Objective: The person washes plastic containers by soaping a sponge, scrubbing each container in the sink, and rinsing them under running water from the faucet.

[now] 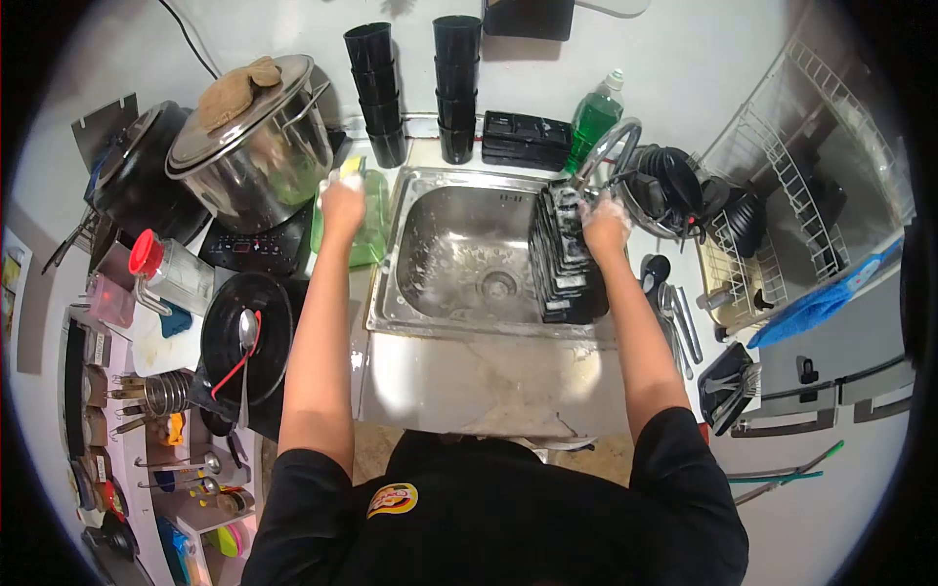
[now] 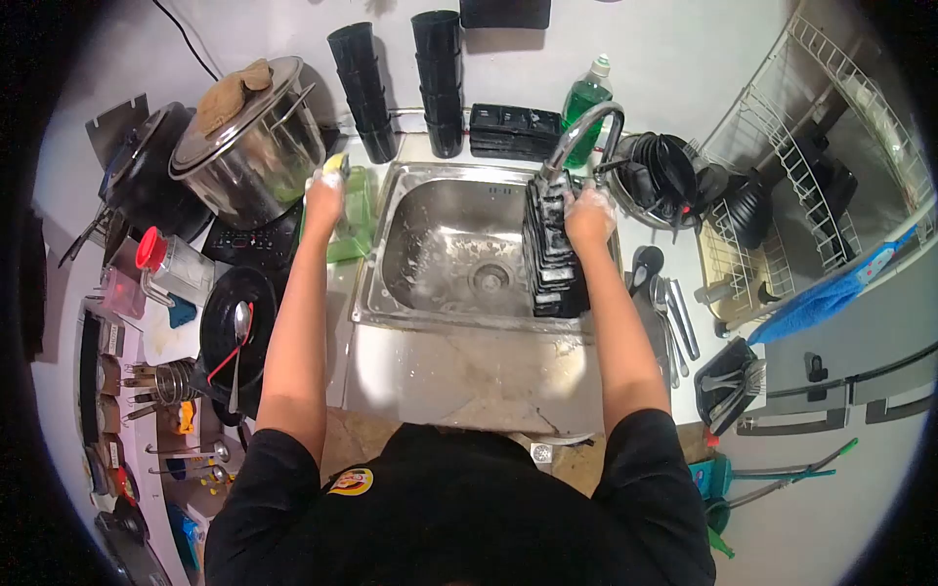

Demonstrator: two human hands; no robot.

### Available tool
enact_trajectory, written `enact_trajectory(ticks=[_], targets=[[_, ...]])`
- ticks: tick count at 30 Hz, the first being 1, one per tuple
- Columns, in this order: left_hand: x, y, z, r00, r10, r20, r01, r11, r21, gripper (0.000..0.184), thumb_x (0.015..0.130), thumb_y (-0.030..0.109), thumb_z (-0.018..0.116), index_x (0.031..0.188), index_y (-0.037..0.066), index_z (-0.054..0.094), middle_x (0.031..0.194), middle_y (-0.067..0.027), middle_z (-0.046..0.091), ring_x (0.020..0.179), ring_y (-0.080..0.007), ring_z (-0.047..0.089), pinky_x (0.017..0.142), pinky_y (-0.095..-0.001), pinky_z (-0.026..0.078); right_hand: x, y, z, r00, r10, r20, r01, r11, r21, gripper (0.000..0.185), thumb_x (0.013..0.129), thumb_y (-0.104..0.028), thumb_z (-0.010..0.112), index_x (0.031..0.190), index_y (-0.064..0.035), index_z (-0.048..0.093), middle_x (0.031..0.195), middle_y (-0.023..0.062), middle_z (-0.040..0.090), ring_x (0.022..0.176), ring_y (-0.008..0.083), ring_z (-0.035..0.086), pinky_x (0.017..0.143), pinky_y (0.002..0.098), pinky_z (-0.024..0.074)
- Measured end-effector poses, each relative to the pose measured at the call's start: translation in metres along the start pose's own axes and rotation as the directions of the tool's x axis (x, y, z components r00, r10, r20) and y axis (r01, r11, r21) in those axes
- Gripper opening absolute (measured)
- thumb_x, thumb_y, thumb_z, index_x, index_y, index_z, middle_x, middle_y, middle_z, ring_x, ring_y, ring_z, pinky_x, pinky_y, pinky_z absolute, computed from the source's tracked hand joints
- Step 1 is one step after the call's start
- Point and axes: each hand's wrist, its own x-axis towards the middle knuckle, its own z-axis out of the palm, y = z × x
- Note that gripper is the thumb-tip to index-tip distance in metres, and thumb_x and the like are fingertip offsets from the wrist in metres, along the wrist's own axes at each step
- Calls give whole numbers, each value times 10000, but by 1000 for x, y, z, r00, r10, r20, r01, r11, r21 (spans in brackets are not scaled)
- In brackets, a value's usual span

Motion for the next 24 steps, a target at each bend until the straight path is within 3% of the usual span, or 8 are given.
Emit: enact_trajectory(ticks=[3,5,7,13,16,19,20,24], targets=[[2,-32,26,989,-14,145,-16,979,203,509,808,326,455,1185,-15,445,1065,-222,564,1016,-430,492,906,-526,329,20,-14,36,803,-312,-507,374,927,21,273,733,-178,581,948,-28,505,874,177,534,827,327,533,717,429,451],[1,-79,74,955,87,284,-217,857,468,466,794,287,447,1115,-45,506,1076,-243,558,999,-433,504,949,-542,283,25,-46,19,852,-390,-350,455,882,125,247,709,-123,569,924,-26,495,850,175,518,821,331,523,722,446,437],[14,-59,53,479,-42,877,-510,800,316,427,787,242,436,1070,-57,553,1121,-260,537,1030,-439,499,980,-520,270,50,-66,30,823,-452,-344,524,839,149,308,668,-99,575,957,-22,501,888,169,501,844,327,502,757,442,418],[7,-79,88,406,-354,843,-139,887,439,512,783,211,375,1246,4,443,1333,-236,359,1246,-420,316,1027,-512,212,132,-80,42,835,-544,-82,541,839,-65,709,590,-216,678,1231,-68,415,1164,164,469,1106,325,427,980,424,286],[0,-63,81,547,-382,745,-62,869,491,623,781,260,379,1378,130,260,1428,-202,187,1307,-419,180,1037,-527,180,165,-91,41,876,-328,354,410,892,-190,787,548,-295,717,1260,-167,407,1215,102,474,1165,304,407,1019,406,246],[8,-59,76,512,-450,731,-60,831,554,692,781,246,419,1413,230,137,1457,-183,97,1324,-411,124,1021,-547,208,174,-91,34,848,-342,405,386,922,-29,715,524,-250,740,1186,-166,484,1166,83,500,1160,297,423,997,434,289],[14,-58,74,490,-378,786,-242,807,539,683,784,225,439,1408,234,160,1455,-192,93,1317,-419,143,1001,-554,242,178,-85,35,853,-394,341,385,918,98,680,521,-225,722,1162,-175,501,1153,78,501,1121,306,442,968,416,324],[15,-13,24,805,-282,521,51,909,414,427,764,172,525,1191,179,512,1227,-210,448,1103,-374,466,896,-471,404,147,-79,14,827,-559,-65,562,817,126,632,526,-195,707,1126,-149,513,1115,89,507,1026,312,462,896,430,381]])
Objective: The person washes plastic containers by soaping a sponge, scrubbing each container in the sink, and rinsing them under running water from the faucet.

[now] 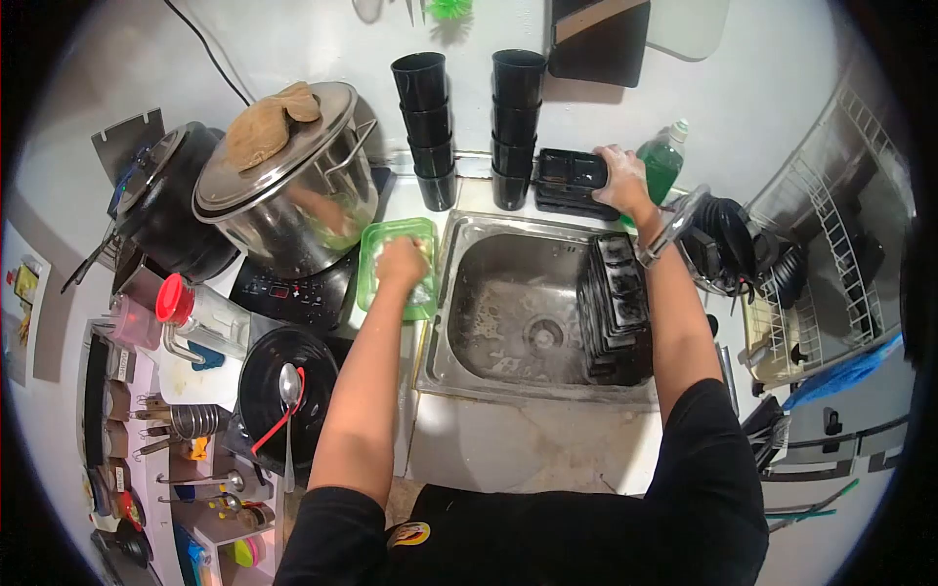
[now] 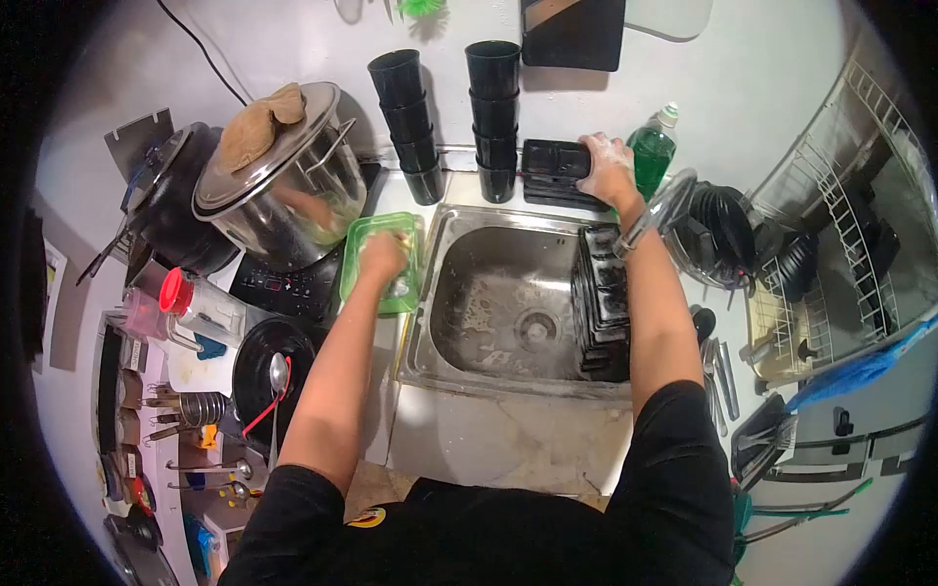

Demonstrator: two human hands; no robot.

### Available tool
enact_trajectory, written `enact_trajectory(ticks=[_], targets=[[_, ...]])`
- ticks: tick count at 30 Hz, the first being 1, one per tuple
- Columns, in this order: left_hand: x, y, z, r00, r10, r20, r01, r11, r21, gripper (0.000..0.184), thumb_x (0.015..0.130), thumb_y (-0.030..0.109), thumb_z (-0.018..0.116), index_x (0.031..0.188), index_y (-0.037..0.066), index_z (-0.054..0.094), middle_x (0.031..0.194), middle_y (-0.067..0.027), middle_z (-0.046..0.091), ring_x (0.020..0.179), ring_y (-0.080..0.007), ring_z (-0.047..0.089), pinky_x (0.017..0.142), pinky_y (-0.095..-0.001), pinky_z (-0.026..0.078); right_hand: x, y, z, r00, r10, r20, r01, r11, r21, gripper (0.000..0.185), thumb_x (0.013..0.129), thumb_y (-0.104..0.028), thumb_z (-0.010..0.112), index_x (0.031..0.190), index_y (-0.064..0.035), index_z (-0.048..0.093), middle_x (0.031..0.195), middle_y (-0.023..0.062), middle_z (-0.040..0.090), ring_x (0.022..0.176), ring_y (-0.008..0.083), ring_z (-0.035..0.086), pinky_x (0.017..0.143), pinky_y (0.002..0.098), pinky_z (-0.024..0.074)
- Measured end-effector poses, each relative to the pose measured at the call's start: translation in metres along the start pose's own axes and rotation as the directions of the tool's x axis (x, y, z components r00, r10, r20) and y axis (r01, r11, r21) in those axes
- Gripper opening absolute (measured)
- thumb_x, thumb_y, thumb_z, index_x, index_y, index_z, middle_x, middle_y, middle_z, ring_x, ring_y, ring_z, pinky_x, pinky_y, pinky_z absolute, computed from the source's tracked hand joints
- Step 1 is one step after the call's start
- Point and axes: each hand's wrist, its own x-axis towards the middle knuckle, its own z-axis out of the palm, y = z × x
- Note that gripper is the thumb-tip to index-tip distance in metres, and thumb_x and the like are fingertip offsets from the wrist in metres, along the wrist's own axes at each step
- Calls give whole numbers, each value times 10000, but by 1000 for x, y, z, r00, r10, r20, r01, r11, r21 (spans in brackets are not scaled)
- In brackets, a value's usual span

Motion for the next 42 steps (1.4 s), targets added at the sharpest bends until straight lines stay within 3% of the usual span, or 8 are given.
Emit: enact_trajectory(ticks=[6,9,17,21,23,28,36,42], targets=[[-47,40,-58,692,81,-717,-534,726,-433,266,739,95,538,985,45,625,935,-192,610,821,-330,597,737,-372,465,-61,-25,-13,976,-147,-159,200,895,398,641,530,-191,729,1121,-56,520,1074,143,519,1029,325,476,920,379,390],[-71,77,-48,967,-6,-253,-240,294,-925,326,756,67,520,1075,79,586,942,-103,608,838,-214,560,755,-303,433,-93,-48,-13,969,-245,-1,200,788,582,670,515,-209,769,1116,-36,530,1069,161,531,1019,314,498,933,370,382],[-98,77,34,853,310,419,302,362,-882,576,704,407,692,1141,63,544,1194,-137,513,1115,-261,457,926,-455,319,-162,-78,-28,999,47,-17,-19,670,742,859,483,-200,834,1246,-82,459,1236,125,464,1157,266,428,1012,353,305],[-77,75,130,874,239,423,401,137,-906,407,762,253,674,1079,21,567,995,-90,626,795,-205,621,681,-251,467,-179,-135,-13,801,591,92,73,-248,966,924,659,3,713,1379,-122,147,1169,172,463,1073,271,491,870,390,452],[-94,98,143,945,320,-62,-191,391,-900,387,761,289,679,997,-8,603,891,-76,643,716,-200,624,609,-302,481,-185,-160,-6,820,508,264,-13,-445,895,651,755,-14,630,1266,-153,251,971,86,557,758,201,599,653,330,521],[-177,117,41,925,226,-306,-331,874,-356,358,774,382,619,940,66,649,840,-201,631,825,-378,603,693,-412,482,-198,-180,-3,689,540,484,-27,-647,762,336,834,-180,616,1081,-160,390,810,15,526,664,110,532,525,255,464],[-178,92,100,683,646,-341,-728,571,-379,169,714,35,573,859,18,658,893,-170,624,864,-340,596,770,-384,459,-231,-136,102,801,-119,587,-351,-888,299,460,848,-576,432,982,-139,489,812,44,575,699,182,580,597,311,486],[-164,95,85,702,682,-207,-711,687,-149,86,703,43,565,750,11,629,832,-174,614,796,-355,587,738,-403,466,-218,-156,61,691,177,701,-323,-791,519,497,870,-556,399,970,-88,532,776,64,597,673,186,591,612,326,503]])
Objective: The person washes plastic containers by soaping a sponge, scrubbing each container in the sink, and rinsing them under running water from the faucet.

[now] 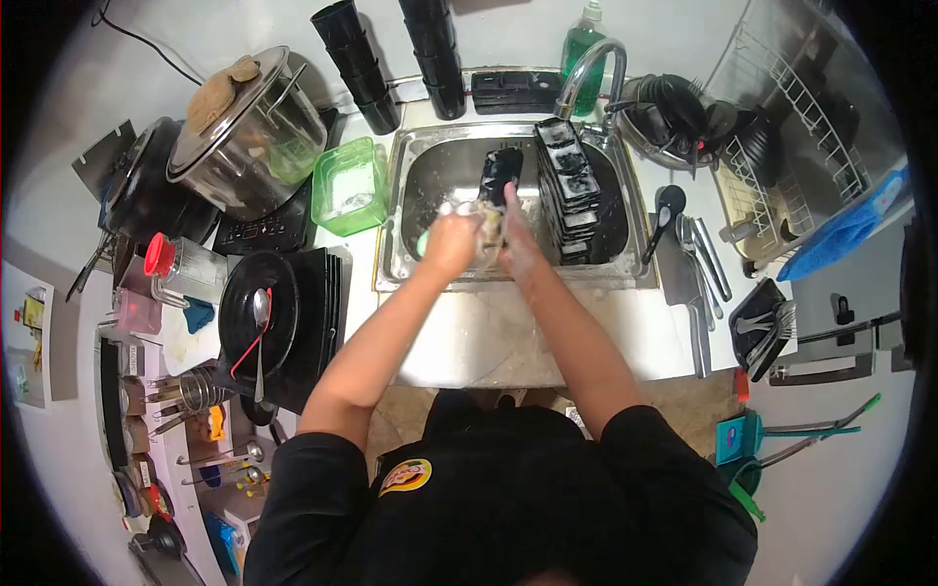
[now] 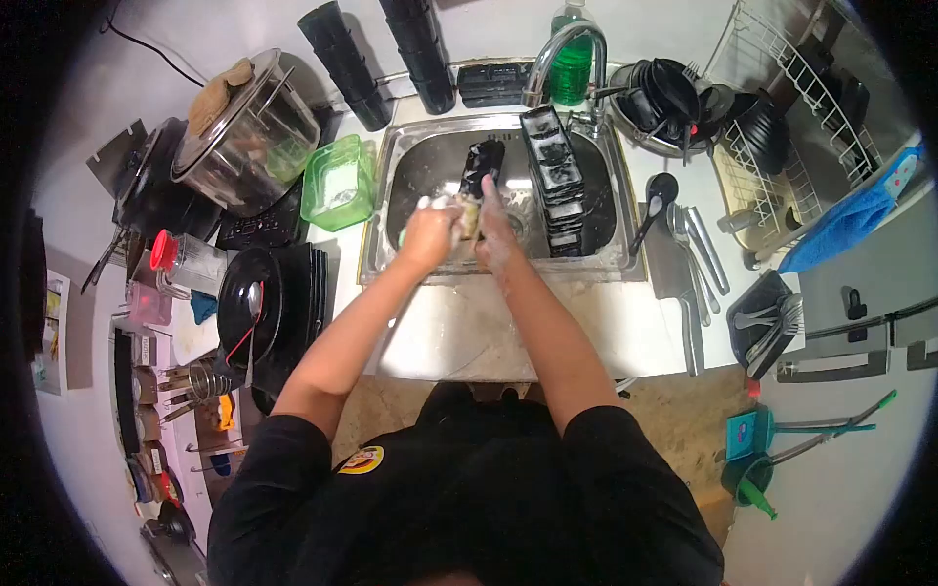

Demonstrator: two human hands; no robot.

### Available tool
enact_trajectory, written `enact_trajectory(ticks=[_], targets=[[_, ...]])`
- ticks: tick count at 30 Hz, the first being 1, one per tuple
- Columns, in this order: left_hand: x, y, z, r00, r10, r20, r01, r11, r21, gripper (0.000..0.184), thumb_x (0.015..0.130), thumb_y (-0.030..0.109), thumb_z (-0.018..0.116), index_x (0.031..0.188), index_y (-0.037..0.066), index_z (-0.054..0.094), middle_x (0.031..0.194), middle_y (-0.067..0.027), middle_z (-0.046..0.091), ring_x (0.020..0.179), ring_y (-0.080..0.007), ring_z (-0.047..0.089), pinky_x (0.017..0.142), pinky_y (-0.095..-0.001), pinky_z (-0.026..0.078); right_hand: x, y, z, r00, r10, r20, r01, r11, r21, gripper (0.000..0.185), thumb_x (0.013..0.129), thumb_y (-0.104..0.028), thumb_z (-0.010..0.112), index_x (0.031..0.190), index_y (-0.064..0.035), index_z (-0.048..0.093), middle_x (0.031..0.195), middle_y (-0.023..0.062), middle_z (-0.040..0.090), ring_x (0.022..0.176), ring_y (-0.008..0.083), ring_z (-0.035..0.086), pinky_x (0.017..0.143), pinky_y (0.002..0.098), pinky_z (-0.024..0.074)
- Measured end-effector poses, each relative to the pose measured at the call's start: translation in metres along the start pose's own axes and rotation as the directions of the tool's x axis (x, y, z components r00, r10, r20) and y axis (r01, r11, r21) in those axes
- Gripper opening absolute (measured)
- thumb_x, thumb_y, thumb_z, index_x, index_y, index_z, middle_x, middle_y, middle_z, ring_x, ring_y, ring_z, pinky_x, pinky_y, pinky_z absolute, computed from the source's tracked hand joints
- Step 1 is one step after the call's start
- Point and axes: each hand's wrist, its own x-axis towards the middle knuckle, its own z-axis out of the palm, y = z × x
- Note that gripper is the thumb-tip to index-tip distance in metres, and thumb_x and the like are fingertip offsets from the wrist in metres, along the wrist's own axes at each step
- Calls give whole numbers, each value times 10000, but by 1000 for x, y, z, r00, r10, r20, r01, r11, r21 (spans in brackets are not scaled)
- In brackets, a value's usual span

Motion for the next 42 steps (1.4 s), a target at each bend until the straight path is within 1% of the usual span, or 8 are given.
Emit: enact_trajectory(ticks=[7,9,11,17,22,35,37,42], targets=[[4,18,1,999,22,47,-22,1000,8,191,797,147,480,840,13,610,807,-241,598,763,-399,579,716,-446,461,15,6,-9,994,60,-92,-57,998,39,582,867,-589,348,931,-50,556,796,73,611,649,176,577,604,327,486],[2,18,0,989,-99,108,74,975,211,197,803,154,481,832,5,605,804,-251,595,767,-403,577,710,-447,459,15,16,-2,935,-322,-147,282,929,-241,519,867,-573,374,1024,-99,517,792,50,590,673,164,570,625,323,474],[-2,23,-2,984,-139,114,125,985,119,181,789,155,496,816,15,608,790,-242,600,764,-396,585,711,-455,464,10,13,-3,940,-328,-93,290,914,-284,475,868,-562,389,1078,-147,483,778,33,571,692,150,561,627,307,461],[2,20,6,993,-121,12,122,978,-172,178,792,154,502,812,10,605,793,-254,593,767,-386,591,728,-456,458,14,2,-6,984,165,-61,-162,985,53,452,863,-560,403,966,-157,582,765,29,601,769,166,577,630,329,483],[-7,24,10,994,-103,40,94,976,198,202,811,162,478,813,2,601,814,-261,588,777,-381,592,718,-457,457,9,13,-6,960,-230,-161,209,968,-137,544,840,-456,543,1221,-91,411,1036,71,510,842,202,544,654,333,481],[38,-19,0,983,-182,37,184,926,-331,367,848,271,412,759,-24,612,770,-236,605,753,-425,568,682,-460,440,-10,15,6,905,-418,-84,369,866,-339,486,864,-449,514,1186,-89,456,1009,26,513,920,138,460,829,297,377],[52,-18,-60,964,-199,-174,105,893,-438,395,883,305,409,782,-17,615,673,-166,608,590,-227,559,574,-356,420,-32,1,30,924,-362,-123,300,887,-351,483,881,-432,495,1200,-73,447,1046,33,510,956,131,437,881,284,335],[94,-158,-131,773,-590,-234,602,798,-25,555,797,489,442,909,-20,630,948,-253,602,927,-374,583,789,-431,440,-11,15,8,953,-301,-36,284,929,-238,429,903,-377,478,1200,-69,443,1004,21,530,897,103,479,770,255,406]])
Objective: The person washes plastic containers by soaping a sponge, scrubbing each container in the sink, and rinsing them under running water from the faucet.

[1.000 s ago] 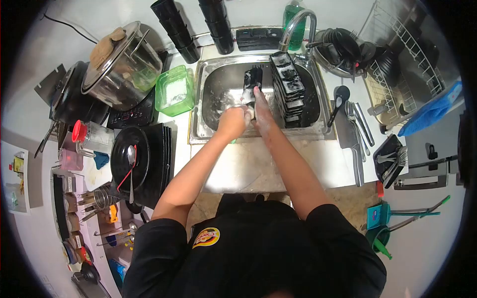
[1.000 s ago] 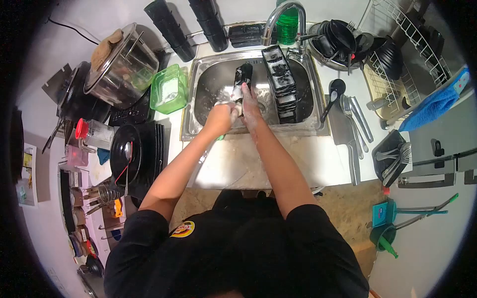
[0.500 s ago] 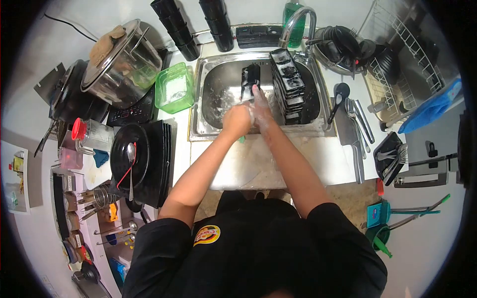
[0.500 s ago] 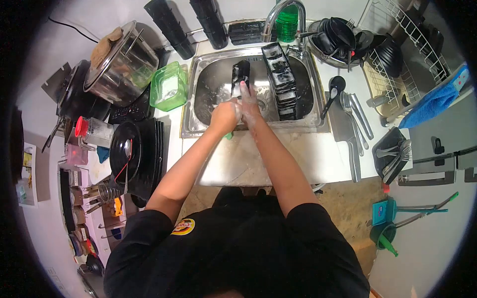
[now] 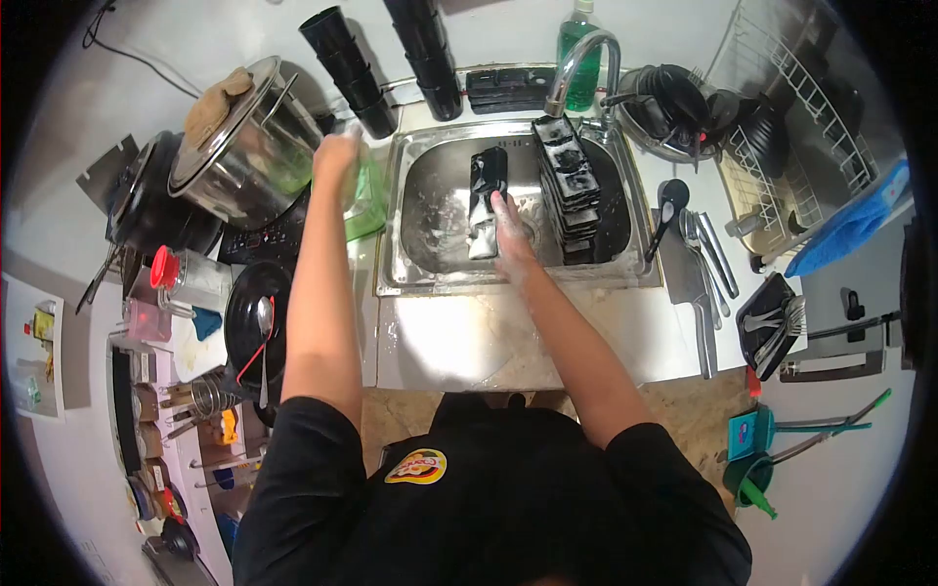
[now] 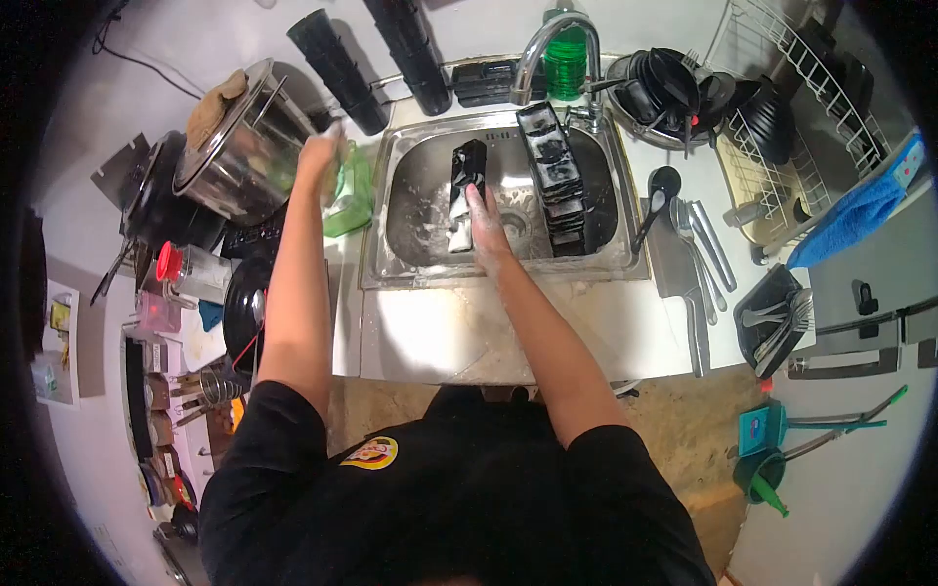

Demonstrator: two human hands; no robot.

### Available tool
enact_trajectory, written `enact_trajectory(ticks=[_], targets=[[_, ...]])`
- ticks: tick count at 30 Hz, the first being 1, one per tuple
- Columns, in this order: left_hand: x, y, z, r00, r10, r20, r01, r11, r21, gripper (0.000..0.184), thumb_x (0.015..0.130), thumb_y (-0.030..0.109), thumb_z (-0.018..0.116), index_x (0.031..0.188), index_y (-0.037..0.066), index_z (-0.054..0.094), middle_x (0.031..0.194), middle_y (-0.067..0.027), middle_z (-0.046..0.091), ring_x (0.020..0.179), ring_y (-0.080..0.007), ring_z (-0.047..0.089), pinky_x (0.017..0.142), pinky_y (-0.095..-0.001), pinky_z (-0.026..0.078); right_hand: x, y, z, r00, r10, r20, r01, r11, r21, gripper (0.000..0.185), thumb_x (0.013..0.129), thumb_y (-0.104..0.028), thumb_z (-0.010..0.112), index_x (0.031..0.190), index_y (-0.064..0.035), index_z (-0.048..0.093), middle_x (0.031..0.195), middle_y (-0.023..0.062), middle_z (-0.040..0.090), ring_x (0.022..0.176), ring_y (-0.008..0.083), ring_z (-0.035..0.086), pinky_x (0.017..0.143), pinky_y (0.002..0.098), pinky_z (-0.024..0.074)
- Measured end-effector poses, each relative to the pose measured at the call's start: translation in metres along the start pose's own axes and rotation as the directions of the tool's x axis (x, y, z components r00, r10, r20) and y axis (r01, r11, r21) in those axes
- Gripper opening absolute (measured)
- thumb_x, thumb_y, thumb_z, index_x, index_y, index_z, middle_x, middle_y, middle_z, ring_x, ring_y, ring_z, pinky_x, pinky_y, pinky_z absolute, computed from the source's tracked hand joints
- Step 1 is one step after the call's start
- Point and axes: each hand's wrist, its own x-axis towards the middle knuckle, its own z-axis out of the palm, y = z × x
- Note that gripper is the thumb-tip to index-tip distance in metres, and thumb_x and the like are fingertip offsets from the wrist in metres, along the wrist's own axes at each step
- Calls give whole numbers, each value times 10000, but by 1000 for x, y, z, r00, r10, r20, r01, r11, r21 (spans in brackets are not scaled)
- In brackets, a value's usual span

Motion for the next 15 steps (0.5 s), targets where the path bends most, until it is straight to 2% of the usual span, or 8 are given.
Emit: enact_trajectory(ticks=[2,3,5,6,9,11,13,15], targets=[[26,-26,15,996,26,83,-34,994,100,542,799,460,444,966,-24,619,1006,-257,588,980,-380,567,824,-428,436,-3,-4,0,994,87,66,-96,984,150,396,892,-388,495,1153,-93,463,903,17,553,762,110,543,642,258,457],[29,-30,21,995,13,96,-26,990,136,498,794,423,461,970,-14,621,1008,-250,590,973,-372,573,820,-424,441,4,-1,-4,982,111,153,-140,970,196,320,903,-360,467,1133,-141,430,807,55,567,630,187,583,537,338,502],[26,-35,33,993,-13,121,-12,978,207,414,782,348,495,976,7,626,1012,-236,595,959,-357,583,810,-417,449,1,-8,-5,941,194,276,-267,928,260,314,908,-355,447,1106,-112,457,812,92,583,650,216,602,546,375,527],[20,-39,39,990,-33,134,-1,970,244,376,776,311,512,980,17,628,1014,-229,597,953,-350,588,806,-413,453,7,-2,-7,903,262,341,-384,847,367,271,887,-373,486,1001,-128,474,773,100,575,626,233,608,528,406,535],[-5,-32,35,983,-90,157,34,944,327,310,764,236,546,986,38,632,1018,-215,602,939,-335,599,796,-406,462,-1,-10,-3,898,313,309,-399,875,275,293,849,-227,497,1089,-112,376,859,136,558,654,282,603,543,413,534],[-41,38,-11,990,14,-142,13,982,190,266,731,212,601,953,74,649,944,-196,631,875,-303,627,743,-387,479,-6,-14,-3,901,260,348,-359,897,257,327,805,-170,491,1098,-104,362,879,144,553,672,289,601,563,417,532],[-66,74,-15,993,60,-105,-68,994,-80,280,701,221,641,929,59,652,888,-186,643,826,-306,634,708,-389,482,-4,-12,-5,896,202,395,-314,918,242,372,762,-112,484,1108,-96,348,900,152,547,691,296,599,582,421,530],[-93,94,12,962,222,157,-179,952,-248,273,698,196,646,923,42,649,851,-196,639,795,-304,632,703,-378,478,2,-5,-10,847,255,467,-408,875,261,408,729,-103,444,1117,24,435,977,178,554,754,293,593,681,428,517]])
